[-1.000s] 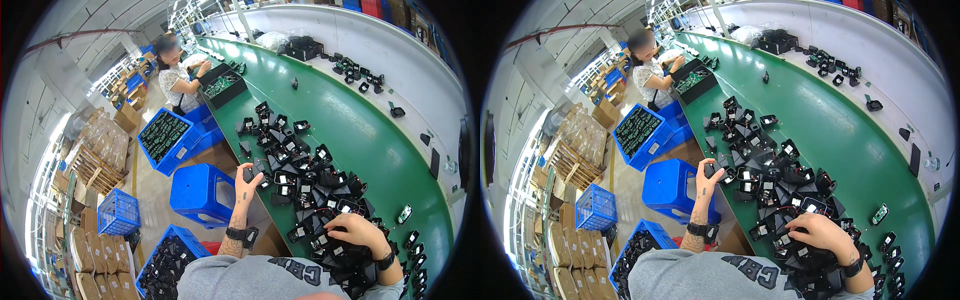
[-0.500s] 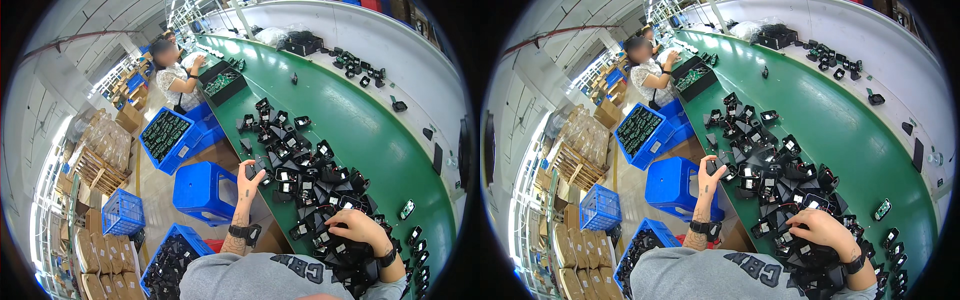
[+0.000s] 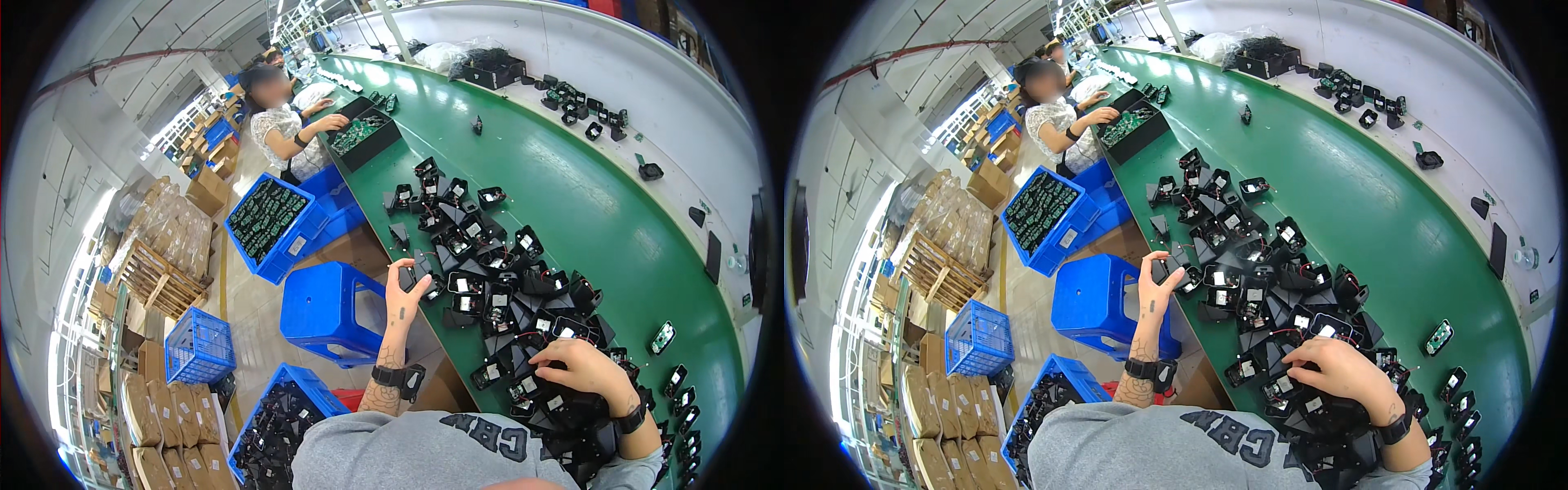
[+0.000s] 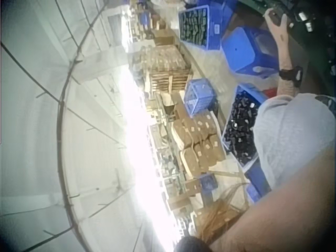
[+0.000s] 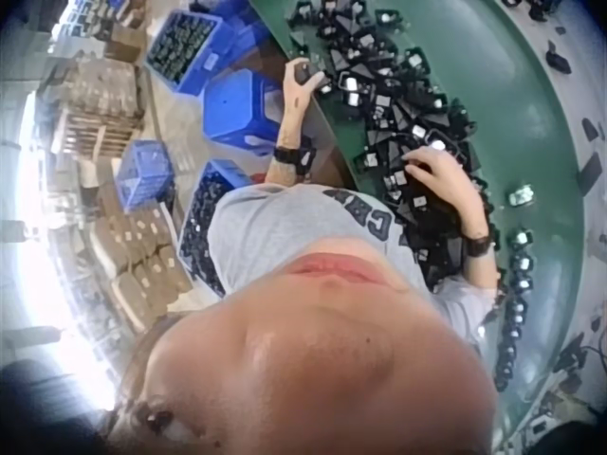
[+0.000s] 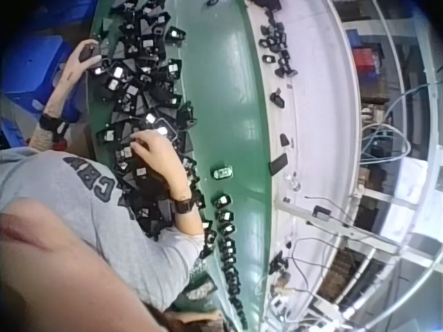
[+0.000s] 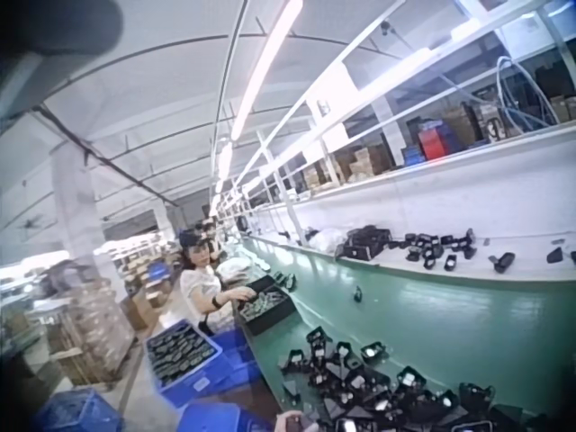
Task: Sorting and organizing small black plastic components from the floor and table into blue storage crates.
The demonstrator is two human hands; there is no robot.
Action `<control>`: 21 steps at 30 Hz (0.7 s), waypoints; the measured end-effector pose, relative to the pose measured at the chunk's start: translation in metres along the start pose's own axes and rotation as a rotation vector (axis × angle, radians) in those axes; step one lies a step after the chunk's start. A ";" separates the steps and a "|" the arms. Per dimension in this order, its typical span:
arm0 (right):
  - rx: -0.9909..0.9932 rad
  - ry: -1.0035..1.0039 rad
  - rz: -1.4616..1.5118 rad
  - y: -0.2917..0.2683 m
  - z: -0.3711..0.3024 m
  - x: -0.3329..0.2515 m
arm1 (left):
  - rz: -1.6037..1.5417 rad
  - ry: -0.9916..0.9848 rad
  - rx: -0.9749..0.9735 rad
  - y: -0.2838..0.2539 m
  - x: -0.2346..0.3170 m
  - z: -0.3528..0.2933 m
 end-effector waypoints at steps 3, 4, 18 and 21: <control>0.002 0.001 -0.006 0.001 0.000 0.002 | -0.033 -0.033 -0.007 0.002 0.001 -0.001; -0.002 0.003 -0.012 0.001 0.000 0.002 | -0.045 -0.044 -0.007 0.001 0.000 -0.001; 0.003 -0.002 -0.013 0.002 0.000 0.005 | 0.096 0.104 0.002 -0.001 -0.013 0.004; 0.003 0.001 -0.007 0.001 0.000 0.001 | 0.080 0.084 0.001 0.000 -0.012 0.004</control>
Point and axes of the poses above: each hand's wrist, its own z-axis towards the middle knuckle, its own y-axis out of the palm, x = y × z, the point moved 5 cm from there along z, towards the middle knuckle, and after that the axes turned 1 degree about z, right-handed, at the moved point
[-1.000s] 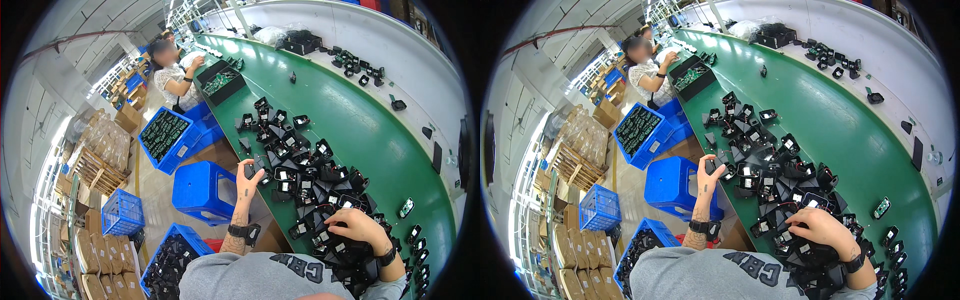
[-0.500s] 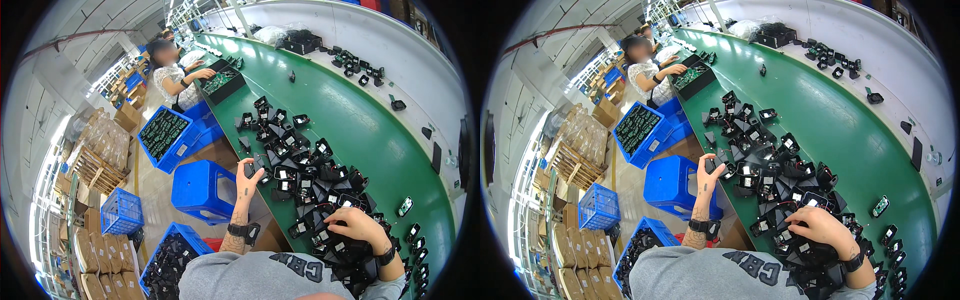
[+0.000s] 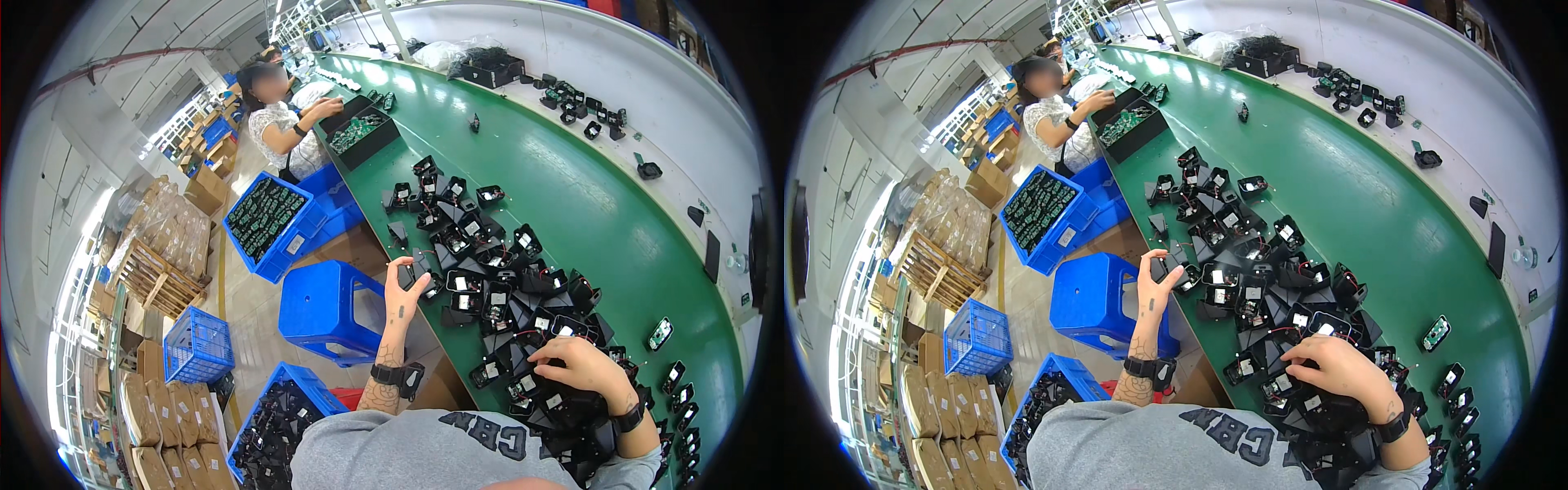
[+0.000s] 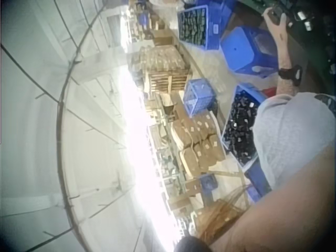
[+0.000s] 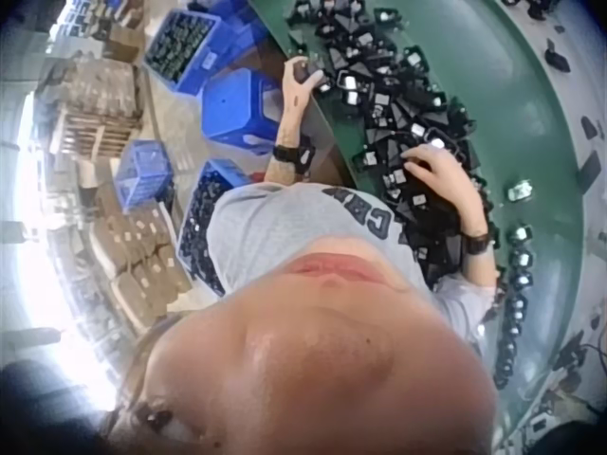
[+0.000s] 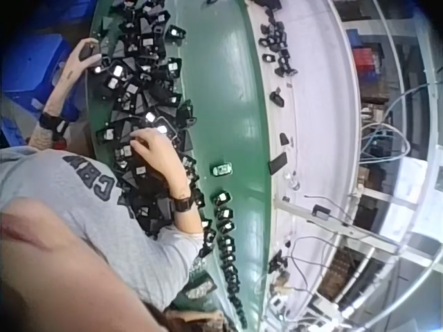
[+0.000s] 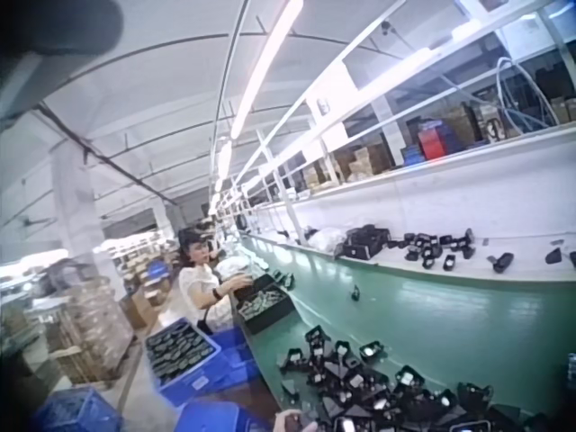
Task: Sorting and organizing small black plastic components from the floor and table into blue storage crates.
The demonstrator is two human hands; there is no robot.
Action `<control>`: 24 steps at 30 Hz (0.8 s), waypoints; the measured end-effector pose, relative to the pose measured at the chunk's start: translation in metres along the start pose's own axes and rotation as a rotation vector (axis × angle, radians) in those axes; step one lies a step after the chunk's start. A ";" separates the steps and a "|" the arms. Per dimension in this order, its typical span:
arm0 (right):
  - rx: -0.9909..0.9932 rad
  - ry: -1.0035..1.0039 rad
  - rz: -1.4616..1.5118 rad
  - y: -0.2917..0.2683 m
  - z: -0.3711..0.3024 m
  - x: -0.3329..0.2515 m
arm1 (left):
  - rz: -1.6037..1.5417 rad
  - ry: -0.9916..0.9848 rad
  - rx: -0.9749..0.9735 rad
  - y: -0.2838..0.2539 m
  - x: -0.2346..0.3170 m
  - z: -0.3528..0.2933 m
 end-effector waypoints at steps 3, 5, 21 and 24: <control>0.000 0.003 0.003 0.000 -0.001 0.000 | -0.009 -0.004 -0.003 0.000 0.000 0.000; 0.003 0.001 0.004 0.000 -0.001 0.001 | -0.014 -0.004 -0.008 0.001 0.000 0.000; 0.008 0.000 0.028 0.000 -0.005 0.005 | -0.023 -0.042 -0.017 0.005 0.011 -0.002; 0.025 -0.019 0.034 0.002 -0.008 0.005 | 0.031 0.021 -0.010 0.003 0.000 -0.001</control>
Point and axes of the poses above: each hand's wrist, its own z-axis towards the middle knuckle, its own y-axis out of the palm, x = y × z, the point moved 5 cm from there along z, towards the middle knuckle, and after that the axes turned 1 degree about z, right-handed, at the moved point
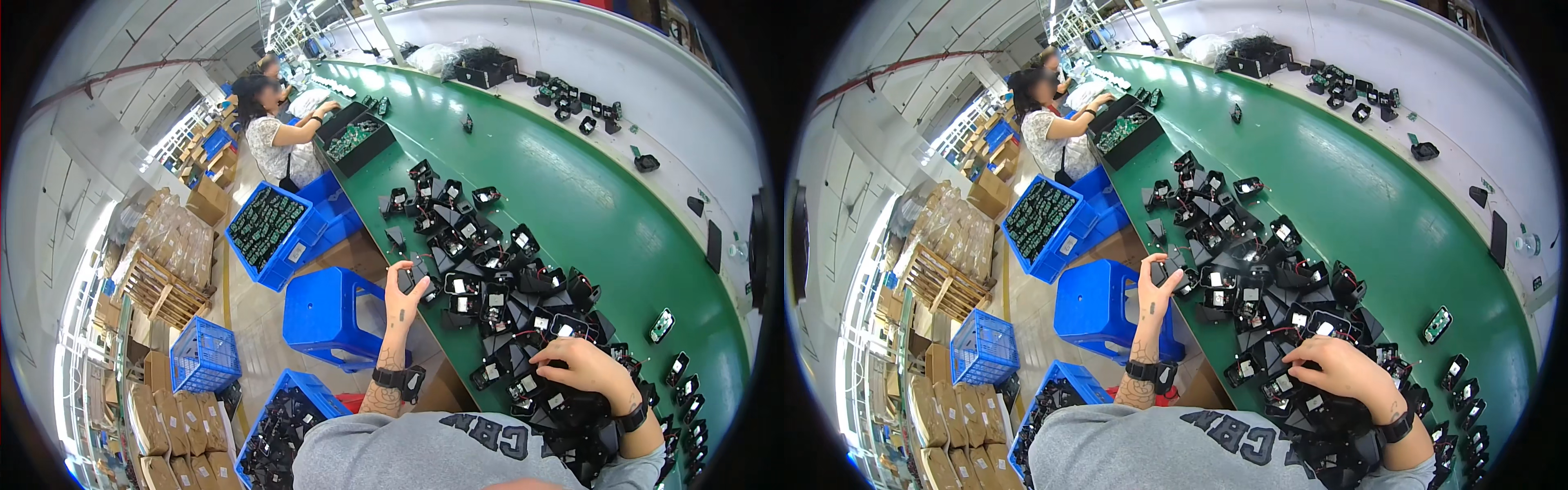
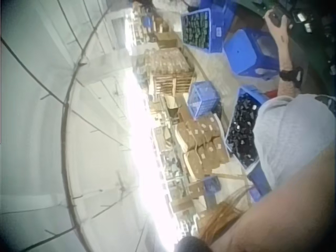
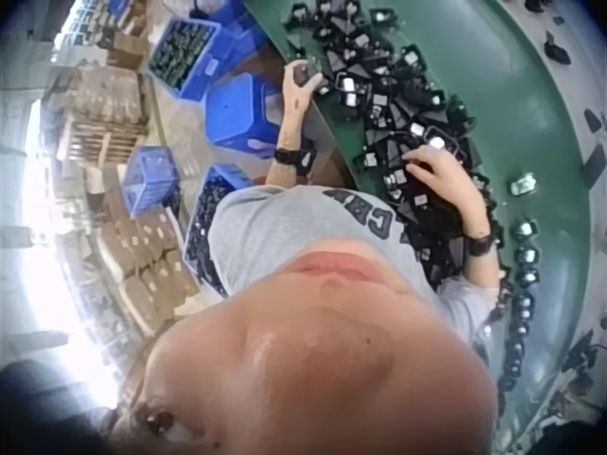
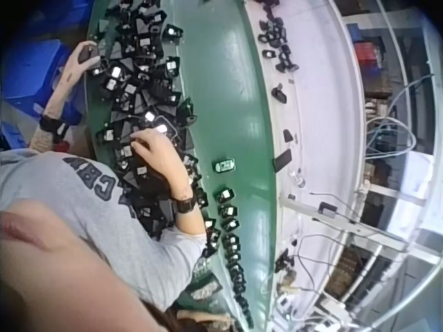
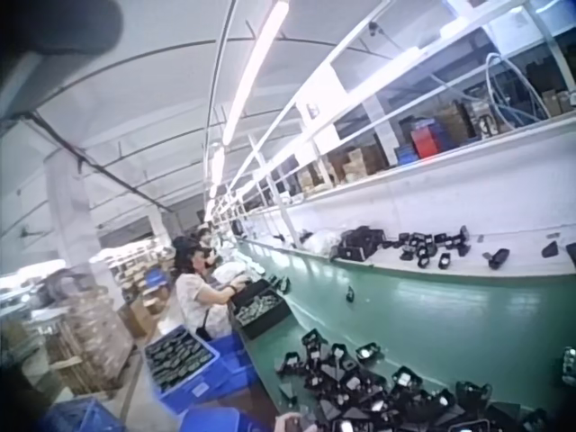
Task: Sorting and organizing small black plastic components from the floor and table into blue storage crates.
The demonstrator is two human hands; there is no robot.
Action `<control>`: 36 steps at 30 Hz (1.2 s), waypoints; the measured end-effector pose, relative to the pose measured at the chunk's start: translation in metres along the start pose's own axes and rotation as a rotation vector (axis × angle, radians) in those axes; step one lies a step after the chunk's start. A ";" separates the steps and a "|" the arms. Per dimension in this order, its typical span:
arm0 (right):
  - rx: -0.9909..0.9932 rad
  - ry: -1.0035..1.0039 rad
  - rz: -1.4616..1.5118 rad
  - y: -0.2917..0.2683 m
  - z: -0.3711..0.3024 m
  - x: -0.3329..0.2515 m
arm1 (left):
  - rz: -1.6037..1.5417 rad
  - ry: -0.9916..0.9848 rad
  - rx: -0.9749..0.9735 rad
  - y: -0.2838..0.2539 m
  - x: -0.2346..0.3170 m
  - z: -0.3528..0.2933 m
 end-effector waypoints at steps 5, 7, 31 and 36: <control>-0.015 0.040 0.030 -0.002 0.002 -0.005 | -0.107 -0.021 0.015 -0.002 -0.007 0.001; 0.006 -0.012 0.024 -0.002 0.002 0.001 | -0.107 -0.026 0.010 0.002 -0.011 0.004; 0.027 -0.032 0.000 0.002 0.000 0.004 | -0.065 -0.068 0.007 0.005 0.004 -0.002; 0.027 -0.021 0.018 0.001 0.002 0.005 | 0.028 0.037 0.026 0.010 0.004 0.002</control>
Point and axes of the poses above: each hand's wrist, its own z-axis towards the middle knuckle, its own y-axis out of the palm, x = y × z, the point moved 5 cm from there along z, towards the middle knuckle, and after that the axes turned 1 degree about z, right-handed, at the moved point
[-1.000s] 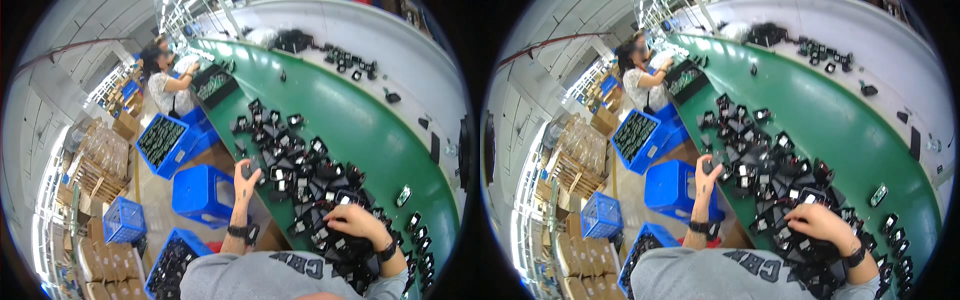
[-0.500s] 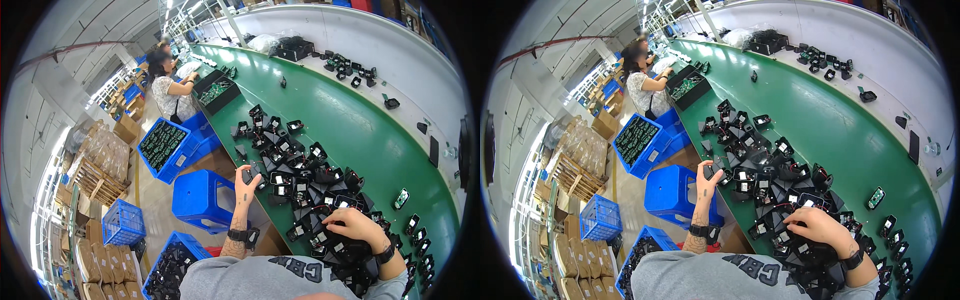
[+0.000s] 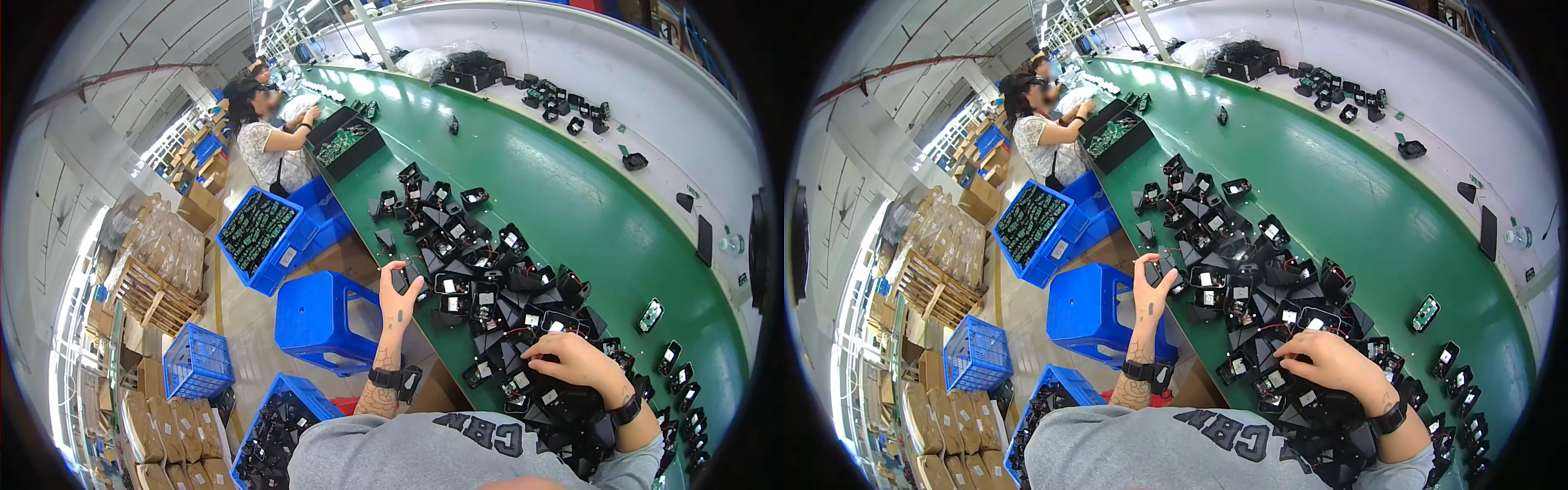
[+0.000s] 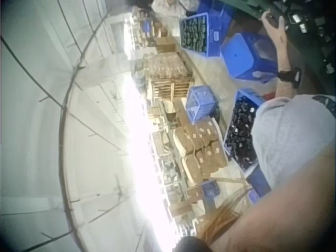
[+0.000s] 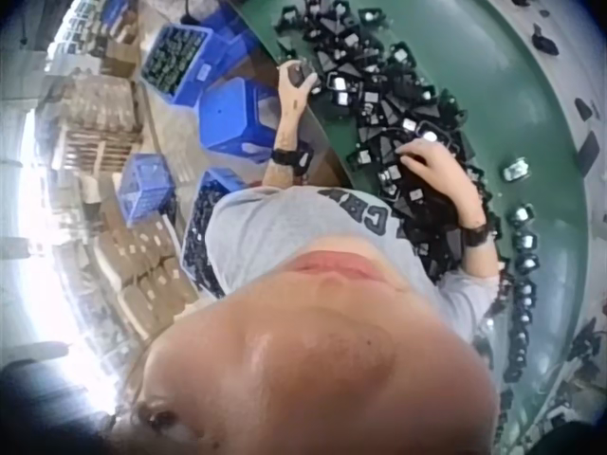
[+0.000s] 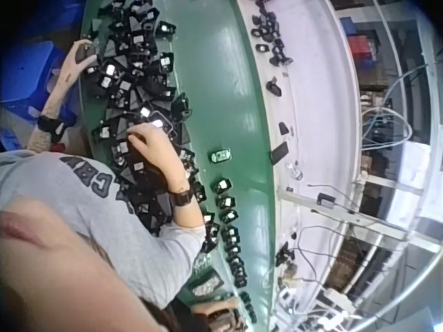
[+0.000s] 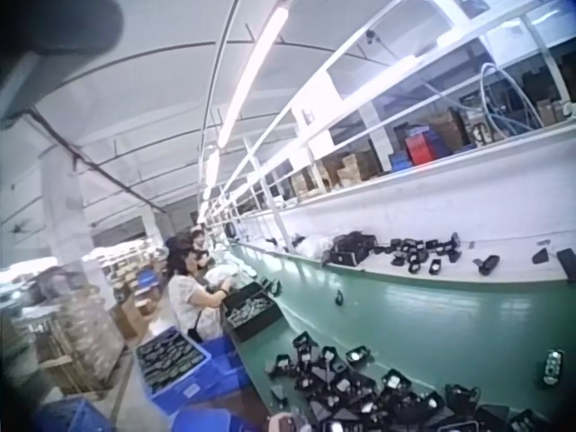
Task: Sorting and organizing small black plastic components from the floor and table into blue storage crates.
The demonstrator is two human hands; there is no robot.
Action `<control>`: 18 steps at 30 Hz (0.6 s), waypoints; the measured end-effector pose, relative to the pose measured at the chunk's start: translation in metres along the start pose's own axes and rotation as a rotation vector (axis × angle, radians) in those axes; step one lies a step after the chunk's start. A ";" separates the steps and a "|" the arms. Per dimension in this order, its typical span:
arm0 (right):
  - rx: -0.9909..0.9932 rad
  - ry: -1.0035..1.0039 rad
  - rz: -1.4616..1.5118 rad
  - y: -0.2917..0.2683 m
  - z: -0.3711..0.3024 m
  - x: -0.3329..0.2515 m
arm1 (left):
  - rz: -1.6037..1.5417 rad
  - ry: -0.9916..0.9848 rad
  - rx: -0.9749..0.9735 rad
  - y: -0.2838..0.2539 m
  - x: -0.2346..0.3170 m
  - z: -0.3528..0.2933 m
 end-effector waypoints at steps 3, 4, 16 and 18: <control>0.010 -0.003 -0.008 0.000 0.000 0.001 | 0.049 0.045 0.014 0.002 -0.002 0.000; 0.020 -0.017 -0.014 0.000 0.000 0.001 | 0.067 0.050 0.015 0.003 -0.001 0.000; 0.086 0.010 0.079 0.008 -0.011 0.013 | 0.055 0.042 -0.013 0.002 0.001 -0.004; 0.099 -0.011 0.086 0.009 -0.011 0.017 | 0.062 0.029 -0.022 0.004 0.003 -0.002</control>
Point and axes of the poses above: each hand's wrist, its own z-axis towards the middle knuckle, its own y-axis out of the palm, x = y × z, the point moved 5 cm from there along z, towards the middle knuckle, and after that the axes turned 1 degree about z, right-handed, at the moved point
